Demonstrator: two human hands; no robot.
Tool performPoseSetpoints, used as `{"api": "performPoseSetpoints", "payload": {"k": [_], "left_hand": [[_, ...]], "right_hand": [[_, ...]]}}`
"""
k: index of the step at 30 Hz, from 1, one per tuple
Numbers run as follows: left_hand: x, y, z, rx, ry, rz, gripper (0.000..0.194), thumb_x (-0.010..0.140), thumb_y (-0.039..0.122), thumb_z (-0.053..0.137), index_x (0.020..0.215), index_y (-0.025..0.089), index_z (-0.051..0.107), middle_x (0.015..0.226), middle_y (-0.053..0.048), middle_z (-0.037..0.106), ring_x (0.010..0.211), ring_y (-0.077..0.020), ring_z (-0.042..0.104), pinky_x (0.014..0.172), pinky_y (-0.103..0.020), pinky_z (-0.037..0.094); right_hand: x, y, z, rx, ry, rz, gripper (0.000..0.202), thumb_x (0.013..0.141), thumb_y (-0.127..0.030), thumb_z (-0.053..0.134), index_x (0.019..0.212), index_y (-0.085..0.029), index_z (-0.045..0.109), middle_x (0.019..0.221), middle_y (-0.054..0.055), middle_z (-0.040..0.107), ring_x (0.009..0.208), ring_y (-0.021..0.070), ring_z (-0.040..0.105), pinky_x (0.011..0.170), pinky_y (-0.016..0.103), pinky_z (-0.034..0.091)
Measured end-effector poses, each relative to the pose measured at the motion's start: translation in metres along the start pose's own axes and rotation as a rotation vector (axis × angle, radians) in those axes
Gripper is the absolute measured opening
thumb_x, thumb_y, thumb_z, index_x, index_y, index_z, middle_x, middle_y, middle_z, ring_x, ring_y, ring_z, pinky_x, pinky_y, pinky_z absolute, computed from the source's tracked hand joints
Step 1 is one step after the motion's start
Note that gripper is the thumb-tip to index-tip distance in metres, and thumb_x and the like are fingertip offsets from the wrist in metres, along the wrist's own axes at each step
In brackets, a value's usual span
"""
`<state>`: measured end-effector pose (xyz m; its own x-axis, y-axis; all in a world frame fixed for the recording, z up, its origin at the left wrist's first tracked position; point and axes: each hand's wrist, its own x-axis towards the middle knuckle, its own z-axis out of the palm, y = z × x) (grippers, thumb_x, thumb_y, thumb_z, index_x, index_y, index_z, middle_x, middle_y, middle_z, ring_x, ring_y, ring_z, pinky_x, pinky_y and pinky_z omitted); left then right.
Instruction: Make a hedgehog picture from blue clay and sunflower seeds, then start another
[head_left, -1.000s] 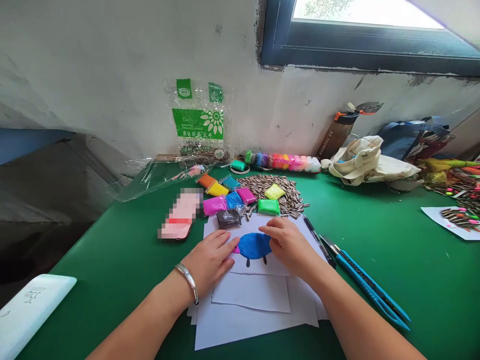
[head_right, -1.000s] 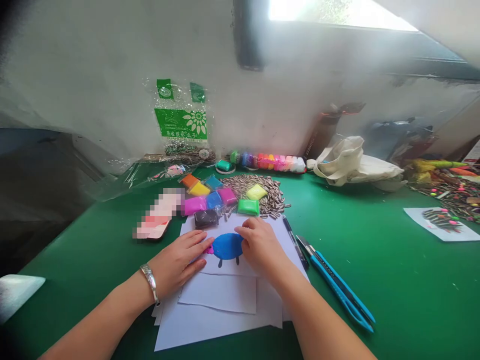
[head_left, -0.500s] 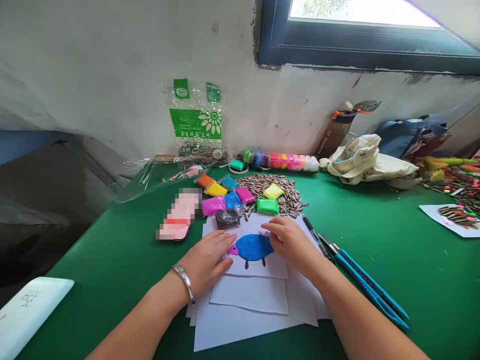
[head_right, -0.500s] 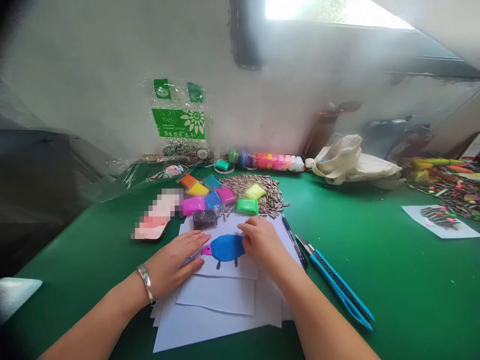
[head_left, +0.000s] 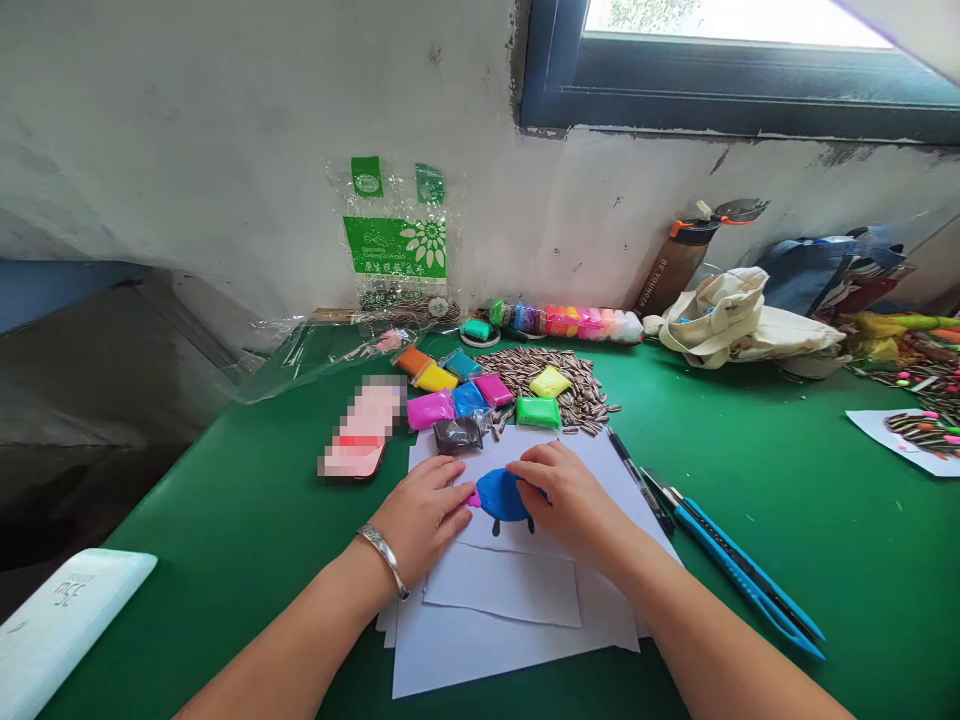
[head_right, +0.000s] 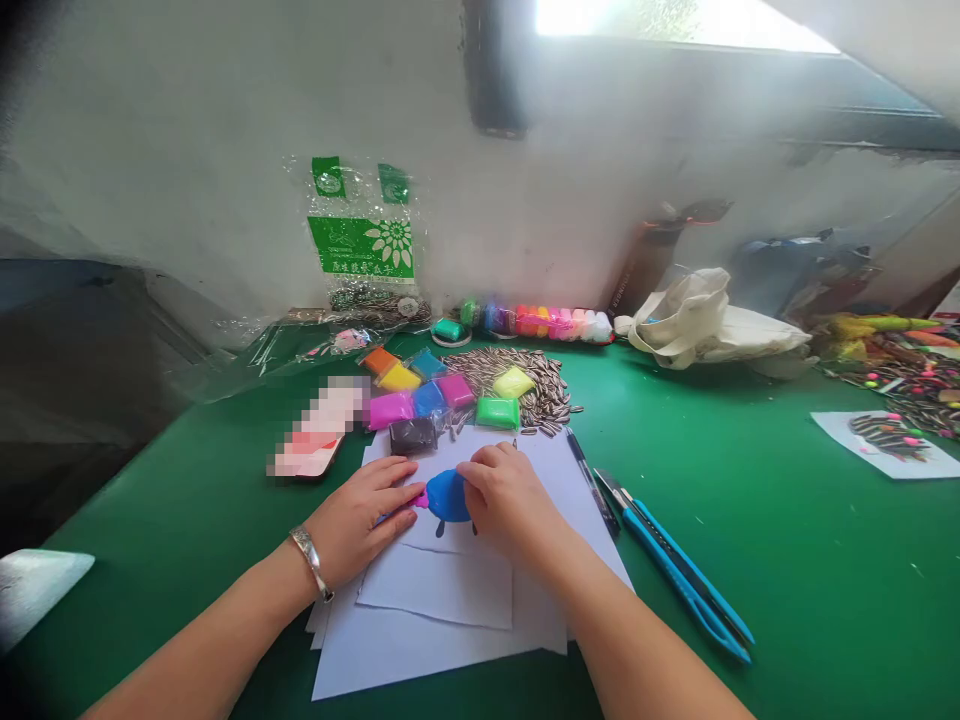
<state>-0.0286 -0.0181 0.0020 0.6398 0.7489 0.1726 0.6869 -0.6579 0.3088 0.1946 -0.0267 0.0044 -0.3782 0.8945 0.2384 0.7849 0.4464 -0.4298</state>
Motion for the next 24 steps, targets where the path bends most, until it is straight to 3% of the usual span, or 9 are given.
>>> {"api": "performPoseSetpoints", "payload": {"k": [6,12,18,24], "left_hand": [[0.002,0.002,-0.002,0.009,-0.001,0.017,0.027,0.084,0.024,0.052,0.106,0.019,0.068,0.118,-0.011,0.061,0.114,-0.0282,0.05,0.094,-0.046,0.046],[0.002,0.004,-0.003,0.017,-0.025,0.003,0.026,0.086,0.024,0.051,0.106,0.018,0.068,0.119,-0.012,0.06,0.115,-0.028,0.049,0.096,-0.046,0.045],[-0.001,-0.003,0.0,-0.025,-0.047,-0.013,0.036,0.084,0.021,0.054,0.119,0.016,0.058,0.124,-0.01,0.058,0.12,-0.0251,0.046,0.1,-0.044,0.042],[-0.003,-0.005,0.004,0.008,-0.032,0.034,0.031,0.086,0.022,0.048,0.115,0.018,0.061,0.125,-0.01,0.057,0.121,-0.0255,0.045,0.099,-0.044,0.042]], "right_hand": [[0.0,-0.013,0.002,0.0,0.035,-0.074,0.022,0.082,-0.013,0.053,0.092,-0.024,0.069,0.092,0.006,0.062,0.087,0.0186,0.049,0.076,0.031,0.04],[-0.002,-0.025,0.002,0.014,-0.065,-0.158,0.03,0.077,-0.007,0.054,0.095,-0.025,0.069,0.092,0.005,0.063,0.086,0.0184,0.047,0.078,0.032,0.039],[-0.004,-0.026,0.003,0.004,-0.106,-0.15,0.029,0.078,-0.008,0.054,0.096,-0.025,0.068,0.095,0.004,0.062,0.089,0.019,0.046,0.08,0.032,0.038],[-0.003,-0.025,0.003,-0.035,-0.141,-0.15,0.03,0.078,-0.009,0.054,0.099,-0.025,0.067,0.094,0.005,0.061,0.088,0.0191,0.045,0.079,0.033,0.037]]}}
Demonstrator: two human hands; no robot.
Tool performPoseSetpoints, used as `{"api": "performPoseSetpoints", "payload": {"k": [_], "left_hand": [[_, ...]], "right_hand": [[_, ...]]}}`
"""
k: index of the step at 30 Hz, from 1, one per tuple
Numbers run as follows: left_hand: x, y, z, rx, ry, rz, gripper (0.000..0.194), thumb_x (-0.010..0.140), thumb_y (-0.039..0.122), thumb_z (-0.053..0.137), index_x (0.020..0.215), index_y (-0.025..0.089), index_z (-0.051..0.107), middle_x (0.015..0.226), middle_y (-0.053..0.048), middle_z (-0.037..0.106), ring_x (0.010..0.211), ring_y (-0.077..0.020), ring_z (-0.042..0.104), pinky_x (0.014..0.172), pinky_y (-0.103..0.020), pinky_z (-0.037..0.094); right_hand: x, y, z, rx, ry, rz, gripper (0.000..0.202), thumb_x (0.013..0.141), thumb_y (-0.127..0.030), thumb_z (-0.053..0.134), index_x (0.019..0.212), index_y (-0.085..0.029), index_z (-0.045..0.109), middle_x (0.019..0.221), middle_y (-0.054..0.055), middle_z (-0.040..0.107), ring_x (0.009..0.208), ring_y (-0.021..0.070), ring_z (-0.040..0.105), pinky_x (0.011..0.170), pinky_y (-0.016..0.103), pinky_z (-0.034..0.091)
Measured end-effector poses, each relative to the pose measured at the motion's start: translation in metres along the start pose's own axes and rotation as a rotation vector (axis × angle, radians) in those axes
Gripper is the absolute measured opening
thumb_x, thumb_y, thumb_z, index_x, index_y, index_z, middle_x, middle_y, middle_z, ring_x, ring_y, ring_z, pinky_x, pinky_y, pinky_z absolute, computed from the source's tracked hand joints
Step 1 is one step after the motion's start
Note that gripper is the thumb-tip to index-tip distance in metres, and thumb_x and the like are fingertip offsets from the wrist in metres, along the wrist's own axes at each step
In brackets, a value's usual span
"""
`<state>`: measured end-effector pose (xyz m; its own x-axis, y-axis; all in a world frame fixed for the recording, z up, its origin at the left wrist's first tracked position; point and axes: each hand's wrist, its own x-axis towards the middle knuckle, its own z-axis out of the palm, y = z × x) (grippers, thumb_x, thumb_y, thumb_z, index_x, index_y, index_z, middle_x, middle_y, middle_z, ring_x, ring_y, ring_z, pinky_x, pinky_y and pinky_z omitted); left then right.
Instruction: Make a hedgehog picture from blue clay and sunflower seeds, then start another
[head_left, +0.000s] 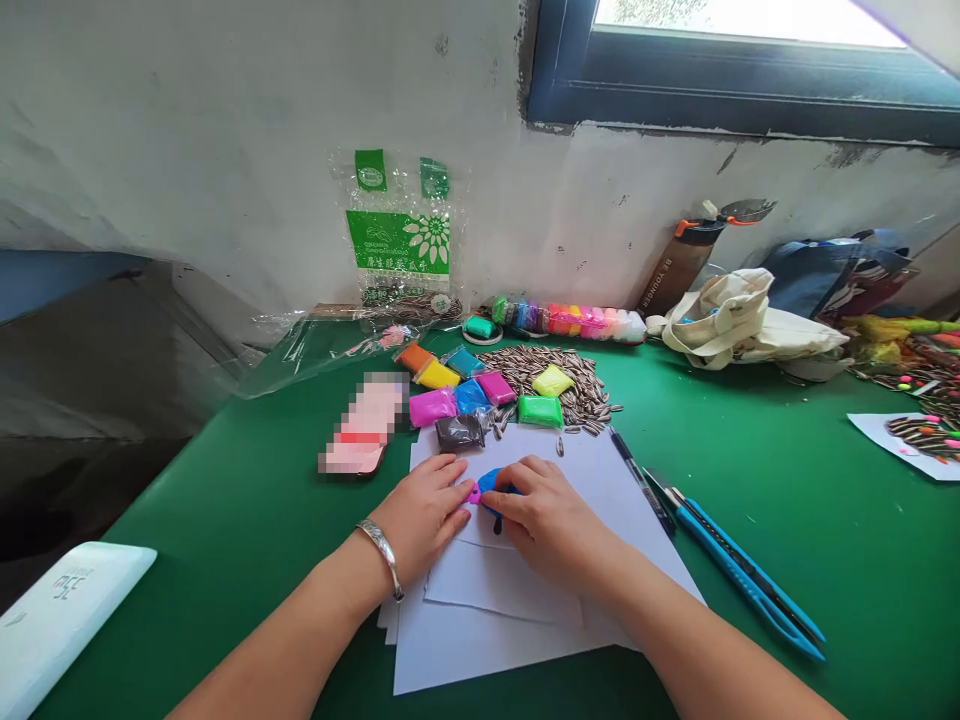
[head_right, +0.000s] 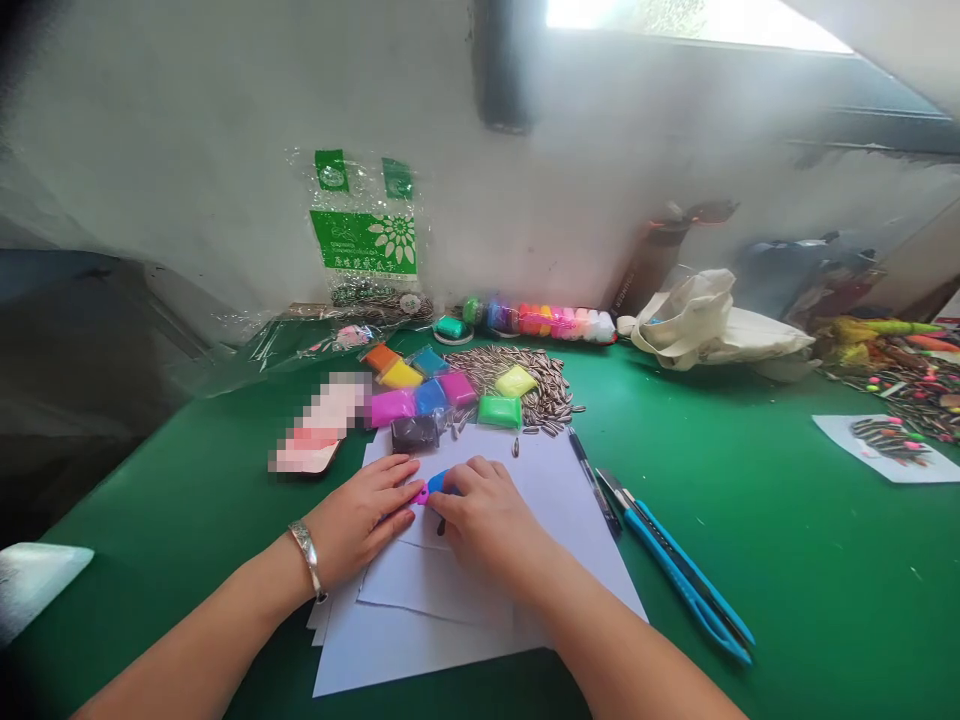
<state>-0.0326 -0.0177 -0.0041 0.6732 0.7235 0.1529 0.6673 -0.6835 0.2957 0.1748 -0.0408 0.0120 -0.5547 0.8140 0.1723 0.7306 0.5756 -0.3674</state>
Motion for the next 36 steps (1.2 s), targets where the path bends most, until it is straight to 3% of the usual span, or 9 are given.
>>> {"api": "performPoseSetpoints", "payload": {"k": [10,18,26,36], "left_hand": [[-0.001,0.002,-0.007,-0.035,-0.019,0.006,0.031,0.086,0.023,0.05,0.113,0.016,0.061,0.123,-0.012,0.057,0.12,-0.0274,0.046,0.099,-0.046,0.042],[0.0,0.005,-0.008,-0.005,-0.012,0.017,0.03,0.086,0.021,0.05,0.113,0.016,0.062,0.121,-0.012,0.059,0.119,-0.0273,0.046,0.099,-0.046,0.043],[-0.002,0.008,-0.009,0.012,-0.043,-0.014,0.032,0.083,0.023,0.053,0.113,0.017,0.061,0.123,-0.012,0.058,0.121,-0.0285,0.045,0.1,-0.047,0.041],[-0.005,0.014,-0.009,0.051,-0.099,-0.052,0.042,0.082,0.024,0.055,0.123,0.015,0.053,0.128,-0.013,0.054,0.122,-0.0288,0.044,0.102,-0.047,0.038]], "right_hand": [[-0.002,-0.001,-0.002,-0.044,-0.035,-0.024,0.029,0.083,-0.015,0.052,0.106,-0.028,0.063,0.099,0.005,0.061,0.091,0.0201,0.046,0.08,0.035,0.034],[-0.004,-0.004,0.0,-0.176,-0.02,-0.067,0.02,0.086,-0.019,0.049,0.1,-0.024,0.063,0.096,0.007,0.061,0.088,0.0208,0.046,0.084,0.038,0.031],[-0.004,0.0,-0.007,-0.067,0.021,-0.026,0.035,0.078,-0.007,0.053,0.105,-0.026,0.062,0.099,0.004,0.061,0.089,0.0192,0.047,0.081,0.033,0.033],[-0.002,0.009,-0.006,-0.006,0.013,0.059,0.037,0.075,-0.003,0.052,0.099,-0.027,0.067,0.095,0.004,0.062,0.09,0.0189,0.049,0.08,0.032,0.036]]}}
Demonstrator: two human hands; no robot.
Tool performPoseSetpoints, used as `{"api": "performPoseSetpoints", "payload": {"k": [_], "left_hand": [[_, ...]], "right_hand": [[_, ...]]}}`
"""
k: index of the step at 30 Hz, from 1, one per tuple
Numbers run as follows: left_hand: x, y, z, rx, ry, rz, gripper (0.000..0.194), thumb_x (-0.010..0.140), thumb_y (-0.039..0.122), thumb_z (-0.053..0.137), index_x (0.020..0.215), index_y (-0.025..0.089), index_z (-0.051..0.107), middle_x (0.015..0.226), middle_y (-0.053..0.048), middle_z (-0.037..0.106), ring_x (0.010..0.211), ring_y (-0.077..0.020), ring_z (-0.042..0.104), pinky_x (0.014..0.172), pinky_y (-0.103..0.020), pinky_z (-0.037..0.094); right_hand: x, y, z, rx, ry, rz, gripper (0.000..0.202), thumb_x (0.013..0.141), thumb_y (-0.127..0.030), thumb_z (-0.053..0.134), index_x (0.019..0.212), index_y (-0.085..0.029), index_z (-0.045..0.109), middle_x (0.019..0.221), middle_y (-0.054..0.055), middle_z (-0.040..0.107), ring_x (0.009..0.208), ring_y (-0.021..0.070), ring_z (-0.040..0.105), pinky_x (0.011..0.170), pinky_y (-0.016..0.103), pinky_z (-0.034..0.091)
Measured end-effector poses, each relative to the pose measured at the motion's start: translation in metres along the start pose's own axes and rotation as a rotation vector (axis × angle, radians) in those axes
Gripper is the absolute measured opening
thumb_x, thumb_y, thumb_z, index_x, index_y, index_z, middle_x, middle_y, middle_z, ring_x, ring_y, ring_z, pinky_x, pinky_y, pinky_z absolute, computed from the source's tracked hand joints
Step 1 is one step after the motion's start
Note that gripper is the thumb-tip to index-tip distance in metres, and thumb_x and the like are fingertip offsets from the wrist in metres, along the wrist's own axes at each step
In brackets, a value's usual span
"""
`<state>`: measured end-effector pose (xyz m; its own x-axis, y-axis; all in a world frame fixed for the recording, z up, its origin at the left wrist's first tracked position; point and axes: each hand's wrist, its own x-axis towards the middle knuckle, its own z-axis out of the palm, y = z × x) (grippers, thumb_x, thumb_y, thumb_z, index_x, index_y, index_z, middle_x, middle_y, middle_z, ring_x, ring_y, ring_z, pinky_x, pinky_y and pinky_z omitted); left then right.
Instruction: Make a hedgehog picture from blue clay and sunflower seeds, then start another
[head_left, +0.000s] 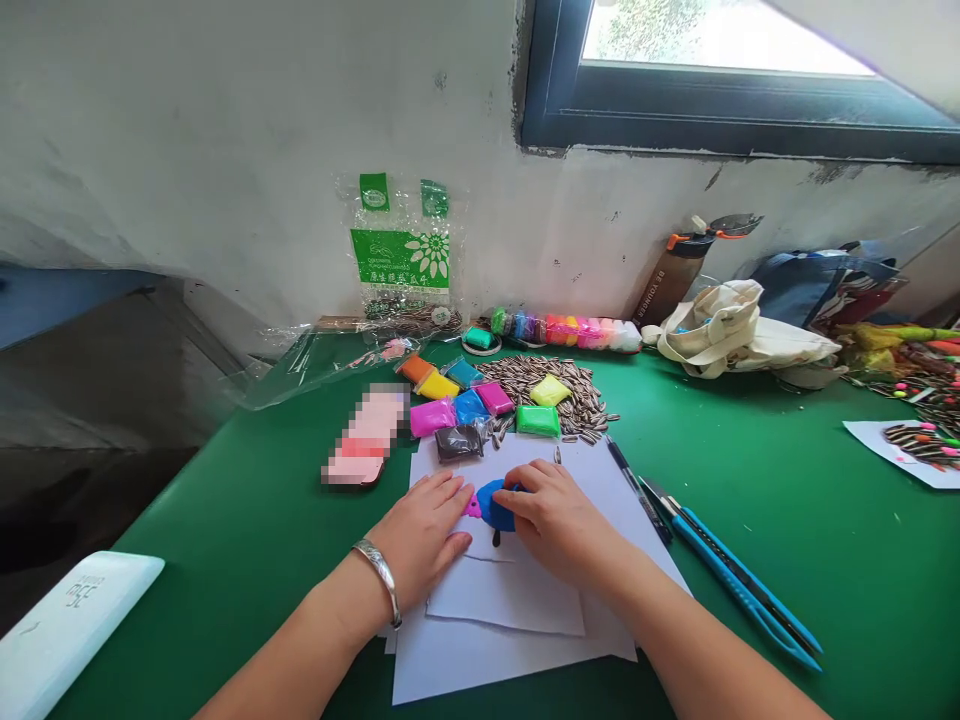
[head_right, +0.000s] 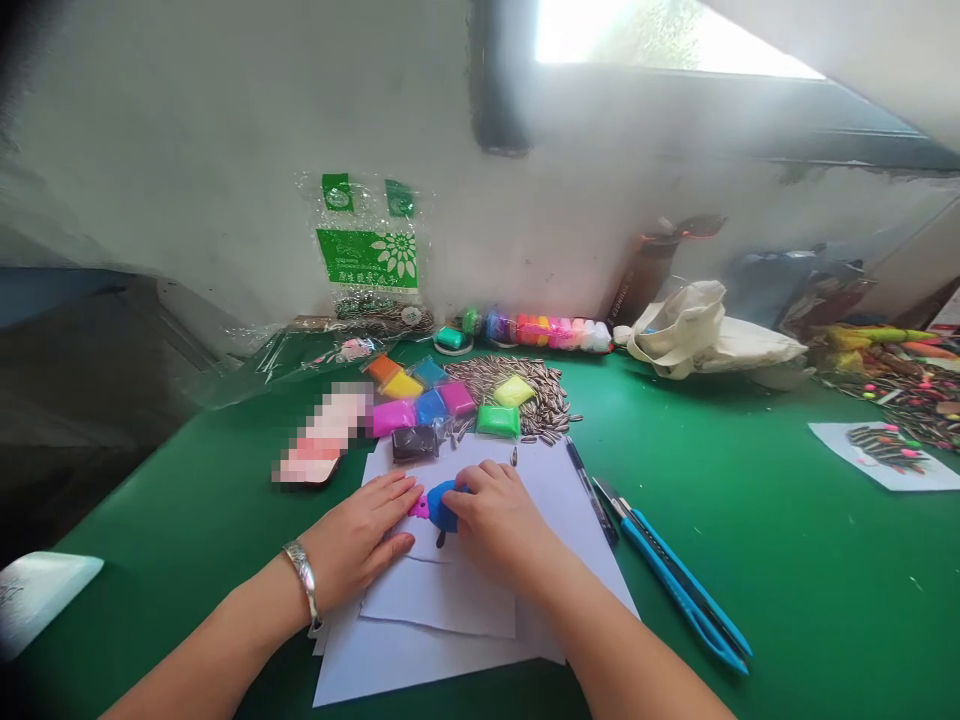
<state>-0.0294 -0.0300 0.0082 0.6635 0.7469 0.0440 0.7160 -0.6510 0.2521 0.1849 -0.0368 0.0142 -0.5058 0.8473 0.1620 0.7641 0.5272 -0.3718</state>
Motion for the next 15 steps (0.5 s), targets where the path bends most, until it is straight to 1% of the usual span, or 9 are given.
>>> {"api": "performPoseSetpoints", "payload": {"k": [3,5,7,9,13,15], "left_hand": [[0.0,0.001,0.002,0.033,-0.005,0.001,0.039,0.083,0.025,0.054,0.121,0.016,0.055,0.128,-0.014,0.054,0.122,-0.0308,0.043,0.1,-0.049,0.038],[0.0,0.001,0.005,0.055,0.017,0.0,0.037,0.083,0.025,0.055,0.119,0.017,0.057,0.128,-0.013,0.053,0.122,-0.0317,0.043,0.099,-0.051,0.039],[-0.001,0.001,0.008,0.063,0.043,0.001,0.037,0.082,0.024,0.056,0.119,0.018,0.057,0.128,-0.013,0.054,0.121,-0.0318,0.044,0.099,-0.05,0.039],[-0.001,0.001,0.008,0.067,0.045,0.0,0.038,0.081,0.024,0.057,0.119,0.018,0.057,0.127,-0.013,0.055,0.121,-0.0316,0.045,0.099,-0.049,0.04],[0.001,0.007,-0.002,0.088,0.013,-0.013,0.04,0.081,0.021,0.056,0.12,0.016,0.055,0.125,-0.012,0.056,0.117,-0.0287,0.049,0.098,-0.046,0.042],[0.003,0.012,-0.009,0.099,-0.002,-0.016,0.039,0.082,0.02,0.055,0.121,0.015,0.054,0.125,-0.012,0.056,0.117,-0.0277,0.049,0.099,-0.045,0.042]], "right_hand": [[0.0,0.003,-0.005,0.006,0.016,-0.001,0.034,0.076,-0.004,0.051,0.097,-0.026,0.068,0.096,0.005,0.063,0.09,0.0185,0.05,0.08,0.032,0.037],[-0.001,0.009,-0.009,0.018,0.047,0.02,0.033,0.077,-0.004,0.05,0.095,-0.024,0.069,0.095,0.005,0.064,0.089,0.0182,0.052,0.08,0.031,0.038],[-0.002,0.015,-0.014,0.035,0.081,0.053,0.033,0.078,-0.003,0.048,0.095,-0.022,0.07,0.092,0.006,0.065,0.088,0.0179,0.053,0.08,0.031,0.039],[-0.002,0.022,-0.018,0.052,0.091,0.072,0.033,0.078,-0.003,0.046,0.093,-0.02,0.071,0.089,0.006,0.066,0.086,0.0174,0.055,0.079,0.029,0.04],[-0.003,0.026,-0.022,0.067,0.026,0.059,0.032,0.078,-0.003,0.045,0.087,-0.02,0.071,0.085,0.005,0.066,0.083,0.016,0.056,0.074,0.026,0.04],[-0.004,0.026,-0.023,0.06,0.007,0.048,0.033,0.079,-0.004,0.045,0.087,-0.02,0.071,0.082,0.005,0.065,0.081,0.0155,0.056,0.073,0.025,0.04]]}}
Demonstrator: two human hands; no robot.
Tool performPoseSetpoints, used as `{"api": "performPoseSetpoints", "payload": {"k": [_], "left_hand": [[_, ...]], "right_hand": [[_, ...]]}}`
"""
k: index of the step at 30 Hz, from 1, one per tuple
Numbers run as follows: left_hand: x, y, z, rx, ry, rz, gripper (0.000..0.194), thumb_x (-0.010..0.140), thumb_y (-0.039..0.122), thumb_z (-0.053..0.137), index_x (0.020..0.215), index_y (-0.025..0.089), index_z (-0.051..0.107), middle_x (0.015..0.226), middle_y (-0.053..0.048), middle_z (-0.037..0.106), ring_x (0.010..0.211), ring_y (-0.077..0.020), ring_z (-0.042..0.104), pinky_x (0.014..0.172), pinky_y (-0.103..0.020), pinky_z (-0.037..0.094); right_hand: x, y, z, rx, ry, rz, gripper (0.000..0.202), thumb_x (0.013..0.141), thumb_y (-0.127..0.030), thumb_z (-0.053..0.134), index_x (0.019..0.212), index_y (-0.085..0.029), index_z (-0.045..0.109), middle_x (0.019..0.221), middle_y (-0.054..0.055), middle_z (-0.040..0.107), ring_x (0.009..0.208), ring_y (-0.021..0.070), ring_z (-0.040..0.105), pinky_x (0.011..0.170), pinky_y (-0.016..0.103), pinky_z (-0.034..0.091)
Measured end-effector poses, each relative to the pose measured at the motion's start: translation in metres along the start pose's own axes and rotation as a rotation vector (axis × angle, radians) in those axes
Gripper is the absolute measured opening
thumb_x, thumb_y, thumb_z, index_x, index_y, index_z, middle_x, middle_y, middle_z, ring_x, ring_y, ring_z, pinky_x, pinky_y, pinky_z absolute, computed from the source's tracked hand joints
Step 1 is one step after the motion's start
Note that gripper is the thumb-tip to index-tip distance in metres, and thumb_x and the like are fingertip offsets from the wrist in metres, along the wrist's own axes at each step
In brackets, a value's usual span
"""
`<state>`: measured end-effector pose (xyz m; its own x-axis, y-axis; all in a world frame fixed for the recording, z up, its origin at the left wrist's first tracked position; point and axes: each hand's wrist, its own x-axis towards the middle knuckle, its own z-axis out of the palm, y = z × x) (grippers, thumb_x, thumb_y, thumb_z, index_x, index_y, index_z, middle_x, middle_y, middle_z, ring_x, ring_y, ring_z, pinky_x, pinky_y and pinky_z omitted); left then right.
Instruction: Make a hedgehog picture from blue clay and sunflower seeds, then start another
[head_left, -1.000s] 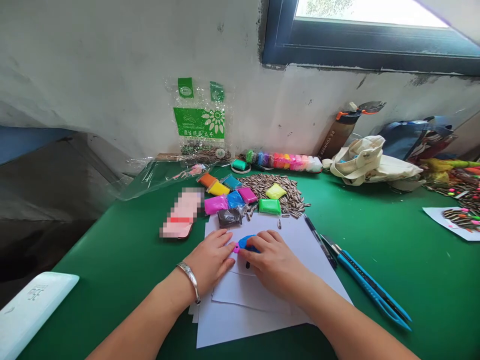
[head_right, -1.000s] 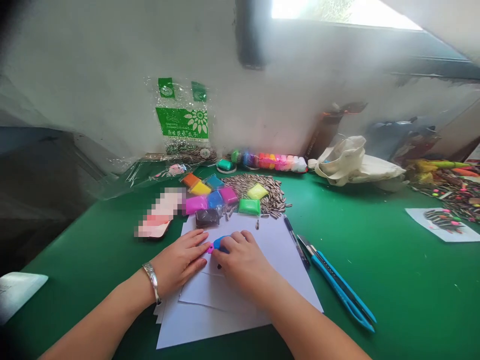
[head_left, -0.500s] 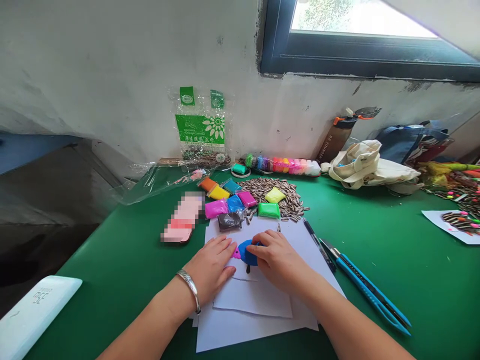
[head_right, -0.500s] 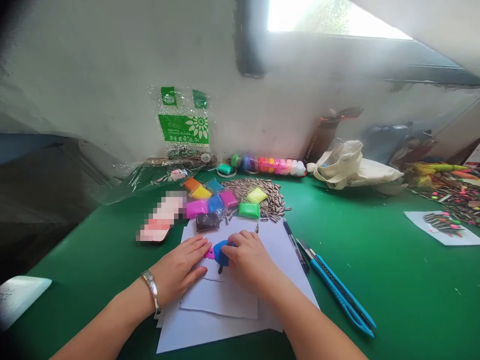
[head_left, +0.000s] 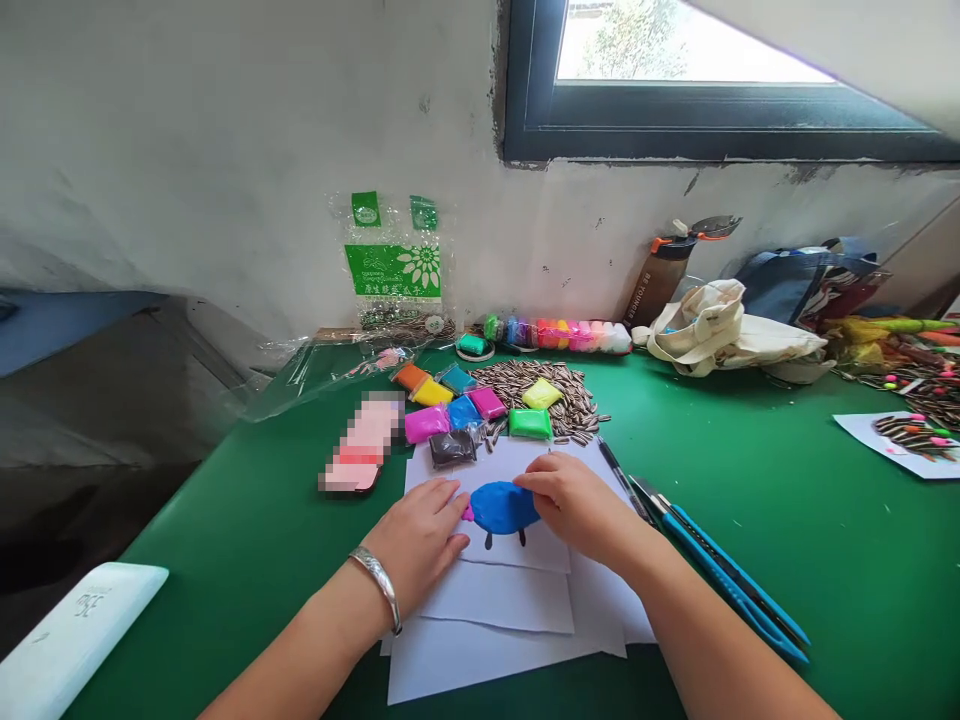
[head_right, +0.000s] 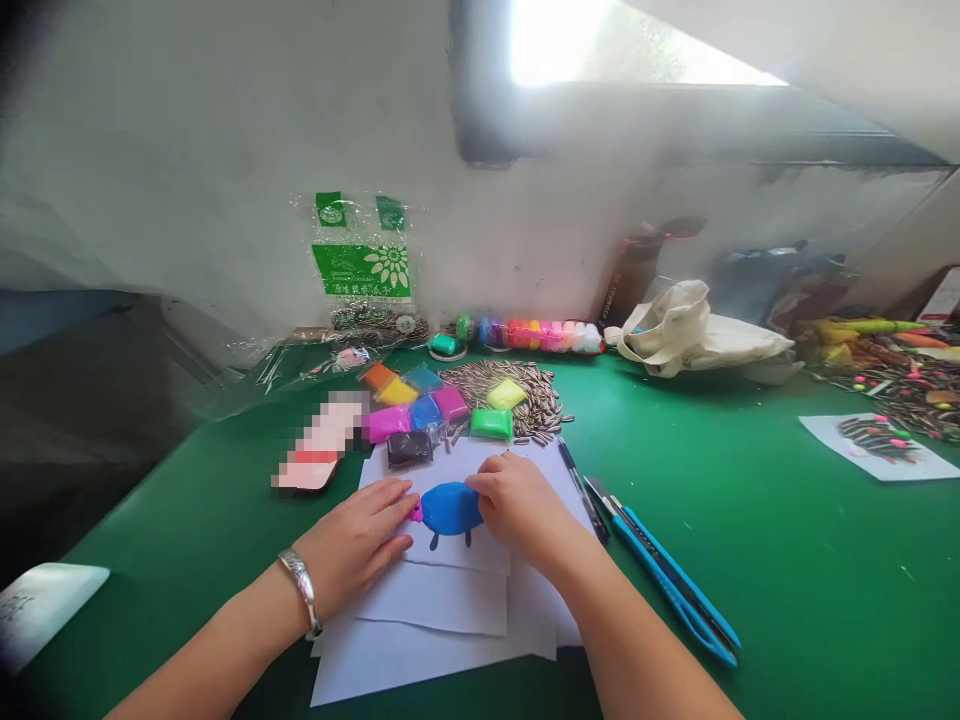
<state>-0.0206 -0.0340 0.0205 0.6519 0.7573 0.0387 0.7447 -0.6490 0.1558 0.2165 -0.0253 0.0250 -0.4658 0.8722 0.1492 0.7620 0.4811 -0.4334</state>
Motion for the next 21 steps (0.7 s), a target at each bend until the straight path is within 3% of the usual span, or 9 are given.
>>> {"api": "performPoseSetpoints", "payload": {"k": [7,11,21], "left_hand": [[0.018,0.012,-0.005,0.005,-0.075,0.011,0.045,0.081,0.026,0.059,0.122,0.011,0.053,0.125,-0.016,0.054,0.119,-0.0298,0.047,0.101,-0.045,0.04],[0.025,0.013,0.002,0.0,-0.097,-0.024,0.051,0.078,0.033,0.062,0.123,0.011,0.051,0.129,-0.017,0.051,0.123,-0.0319,0.043,0.102,-0.046,0.038],[0.026,0.016,0.003,-0.035,-0.098,-0.066,0.054,0.076,0.032,0.063,0.124,0.01,0.051,0.13,-0.017,0.051,0.123,-0.0317,0.042,0.102,-0.045,0.036]], "right_hand": [[-0.004,0.013,-0.004,-0.007,0.076,0.034,0.03,0.083,-0.01,0.044,0.09,-0.019,0.071,0.083,0.007,0.064,0.081,0.0165,0.056,0.074,0.025,0.041],[-0.002,0.02,-0.002,-0.004,0.032,0.05,0.029,0.083,-0.01,0.044,0.085,-0.019,0.071,0.079,0.006,0.063,0.078,0.0157,0.056,0.072,0.024,0.04],[-0.001,0.019,0.005,-0.04,-0.036,0.055,0.032,0.078,-0.005,0.044,0.082,-0.019,0.071,0.082,0.006,0.062,0.082,0.0159,0.054,0.073,0.024,0.037]]}}
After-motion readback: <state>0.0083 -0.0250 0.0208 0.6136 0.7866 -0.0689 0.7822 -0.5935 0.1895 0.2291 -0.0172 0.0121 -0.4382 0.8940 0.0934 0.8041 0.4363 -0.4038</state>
